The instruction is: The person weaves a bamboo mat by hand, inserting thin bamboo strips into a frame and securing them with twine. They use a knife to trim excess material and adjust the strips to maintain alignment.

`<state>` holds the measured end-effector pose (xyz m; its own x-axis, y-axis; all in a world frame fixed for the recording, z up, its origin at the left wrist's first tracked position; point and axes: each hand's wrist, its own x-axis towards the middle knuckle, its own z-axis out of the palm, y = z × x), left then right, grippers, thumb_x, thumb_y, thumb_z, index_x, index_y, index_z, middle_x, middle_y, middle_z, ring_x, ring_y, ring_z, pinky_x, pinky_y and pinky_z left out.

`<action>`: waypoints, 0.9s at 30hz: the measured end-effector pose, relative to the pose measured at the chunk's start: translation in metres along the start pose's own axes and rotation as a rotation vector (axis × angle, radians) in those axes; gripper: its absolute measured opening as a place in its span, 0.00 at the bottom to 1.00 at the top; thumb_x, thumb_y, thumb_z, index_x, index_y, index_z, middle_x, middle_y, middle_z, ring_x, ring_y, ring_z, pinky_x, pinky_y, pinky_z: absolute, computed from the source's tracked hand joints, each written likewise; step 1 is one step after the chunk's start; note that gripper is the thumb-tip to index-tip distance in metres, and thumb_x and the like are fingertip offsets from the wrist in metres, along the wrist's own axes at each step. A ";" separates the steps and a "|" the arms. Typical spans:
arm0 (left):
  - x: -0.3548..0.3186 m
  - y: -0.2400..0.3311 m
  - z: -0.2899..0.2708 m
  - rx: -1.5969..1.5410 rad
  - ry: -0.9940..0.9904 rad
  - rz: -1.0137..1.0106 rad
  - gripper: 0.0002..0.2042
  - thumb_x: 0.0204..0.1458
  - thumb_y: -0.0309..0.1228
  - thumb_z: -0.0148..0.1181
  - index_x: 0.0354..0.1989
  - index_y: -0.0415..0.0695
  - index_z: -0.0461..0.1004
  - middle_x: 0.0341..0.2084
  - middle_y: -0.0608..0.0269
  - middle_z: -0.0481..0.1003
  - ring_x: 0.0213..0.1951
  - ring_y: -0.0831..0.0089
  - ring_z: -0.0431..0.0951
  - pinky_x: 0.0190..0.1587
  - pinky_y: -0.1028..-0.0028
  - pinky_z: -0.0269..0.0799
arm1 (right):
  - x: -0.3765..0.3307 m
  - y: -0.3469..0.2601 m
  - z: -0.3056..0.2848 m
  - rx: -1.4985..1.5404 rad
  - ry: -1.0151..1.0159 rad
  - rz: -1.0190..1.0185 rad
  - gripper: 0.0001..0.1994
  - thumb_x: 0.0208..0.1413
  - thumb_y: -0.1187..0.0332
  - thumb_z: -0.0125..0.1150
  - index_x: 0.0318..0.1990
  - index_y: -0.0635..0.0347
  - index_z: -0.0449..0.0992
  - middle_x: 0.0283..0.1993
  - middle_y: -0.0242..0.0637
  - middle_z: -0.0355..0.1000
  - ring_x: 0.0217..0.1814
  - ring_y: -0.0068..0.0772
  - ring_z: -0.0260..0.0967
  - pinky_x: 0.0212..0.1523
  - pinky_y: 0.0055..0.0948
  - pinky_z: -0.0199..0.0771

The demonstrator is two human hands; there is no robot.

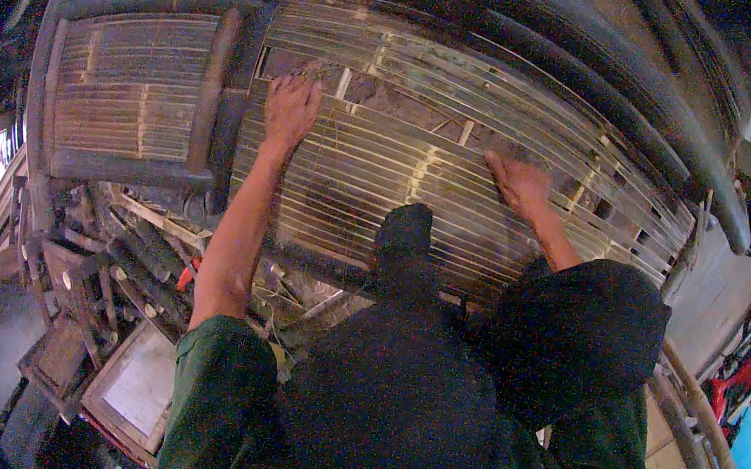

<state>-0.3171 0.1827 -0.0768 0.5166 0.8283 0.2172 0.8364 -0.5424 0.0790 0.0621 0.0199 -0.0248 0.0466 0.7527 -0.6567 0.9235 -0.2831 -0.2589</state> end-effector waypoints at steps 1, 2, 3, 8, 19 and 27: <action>0.004 0.005 -0.004 -0.016 -0.012 0.010 0.11 0.55 0.37 0.50 0.36 0.43 0.74 0.36 0.56 0.74 0.41 0.58 0.71 0.49 0.62 0.62 | 0.001 0.003 0.002 -0.027 0.006 0.014 0.32 0.59 0.38 0.31 0.38 0.54 0.78 0.35 0.54 0.74 0.39 0.60 0.71 0.40 0.51 0.70; 0.004 0.011 -0.009 -0.032 -0.025 0.020 0.11 0.54 0.37 0.50 0.37 0.43 0.73 0.37 0.55 0.74 0.42 0.56 0.71 0.49 0.61 0.62 | 0.001 0.007 0.004 -0.021 0.019 0.021 0.31 0.59 0.39 0.33 0.40 0.54 0.77 0.36 0.54 0.74 0.39 0.60 0.71 0.40 0.50 0.70; 0.006 0.017 -0.018 -0.040 -0.041 0.023 0.12 0.54 0.38 0.51 0.38 0.43 0.73 0.39 0.55 0.73 0.43 0.55 0.70 0.49 0.61 0.62 | 0.003 0.010 0.008 -0.016 0.030 0.017 0.29 0.59 0.41 0.35 0.41 0.54 0.77 0.36 0.54 0.74 0.39 0.60 0.70 0.40 0.49 0.71; 0.018 0.038 -0.023 -0.320 -0.036 0.015 0.13 0.51 0.37 0.57 0.40 0.43 0.72 0.41 0.52 0.72 0.46 0.50 0.69 0.50 0.58 0.63 | -0.015 0.003 0.000 0.290 0.382 -0.270 0.21 0.58 0.47 0.48 0.41 0.56 0.75 0.37 0.50 0.73 0.40 0.55 0.70 0.40 0.46 0.70; 0.040 0.063 -0.020 -0.378 0.085 0.011 0.10 0.51 0.31 0.56 0.20 0.40 0.72 0.22 0.52 0.74 0.29 0.53 0.72 0.36 0.59 0.64 | -0.086 0.000 -0.078 0.047 0.272 -0.133 0.17 0.55 0.51 0.55 0.29 0.57 0.74 0.21 0.41 0.68 0.25 0.46 0.69 0.27 0.42 0.66; 0.084 0.090 -0.198 -0.099 0.213 0.204 0.13 0.48 0.33 0.58 0.14 0.50 0.66 0.15 0.65 0.70 0.20 0.67 0.68 0.27 0.68 0.58 | -0.134 0.018 -0.100 0.388 0.288 -0.028 0.13 0.59 0.58 0.51 0.36 0.57 0.76 0.30 0.43 0.73 0.32 0.51 0.70 0.32 0.41 0.68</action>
<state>-0.2348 0.1759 0.1414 0.6134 0.6580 0.4366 0.6917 -0.7145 0.1049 0.1110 -0.0268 0.1291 0.1780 0.8816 -0.4371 0.7185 -0.4199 -0.5544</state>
